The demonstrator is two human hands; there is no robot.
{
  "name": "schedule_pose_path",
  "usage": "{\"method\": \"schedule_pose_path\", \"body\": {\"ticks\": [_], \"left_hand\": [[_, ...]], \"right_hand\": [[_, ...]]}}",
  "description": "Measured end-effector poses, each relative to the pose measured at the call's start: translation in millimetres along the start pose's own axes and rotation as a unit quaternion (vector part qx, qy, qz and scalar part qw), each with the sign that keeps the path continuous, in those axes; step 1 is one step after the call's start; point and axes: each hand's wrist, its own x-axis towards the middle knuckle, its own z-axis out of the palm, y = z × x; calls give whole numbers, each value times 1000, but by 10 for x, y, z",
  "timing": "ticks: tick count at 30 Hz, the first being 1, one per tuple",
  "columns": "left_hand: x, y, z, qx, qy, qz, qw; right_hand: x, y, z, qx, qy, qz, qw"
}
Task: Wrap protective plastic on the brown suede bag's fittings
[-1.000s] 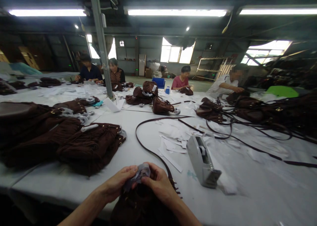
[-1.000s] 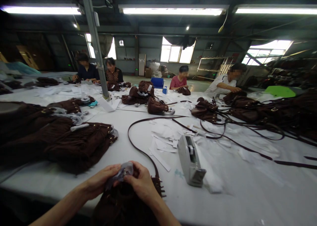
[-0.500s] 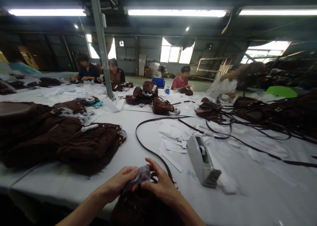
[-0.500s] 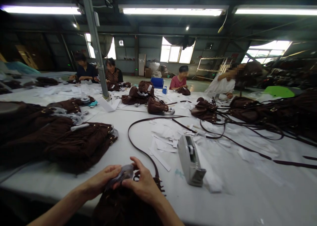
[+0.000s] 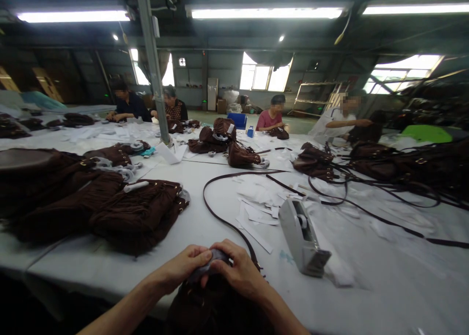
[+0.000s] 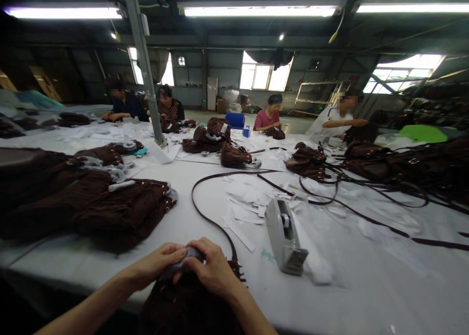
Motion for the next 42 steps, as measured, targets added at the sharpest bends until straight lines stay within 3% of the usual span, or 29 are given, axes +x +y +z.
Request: {"method": "schedule_pose_path", "body": {"ticks": [13,22,27,31,37,39,42], "left_hand": [[13,4,-82,-40,-34,-22,998],[-20,-62,-14,-74,11,-10,997],[-28,-71,15,-84,7,0,996],[-38,-73,14,-89,24,1,996],[-53,-112,6,-105,59,-3,993],[-49,-133,6,-109,66,-5,992],[-35,-171,-7,-119,68,-7,991]], "right_hand": [[46,-24,-15,-21,5,-24,999],[37,-11,12,-28,5,-18,999],[4,15,42,-32,6,-20,999],[8,309,-64,-60,58,-3,996],[93,1157,-652,-186,214,108,953],[88,1346,-790,-229,226,134,937],[50,1452,-811,-284,200,144,927]]}}
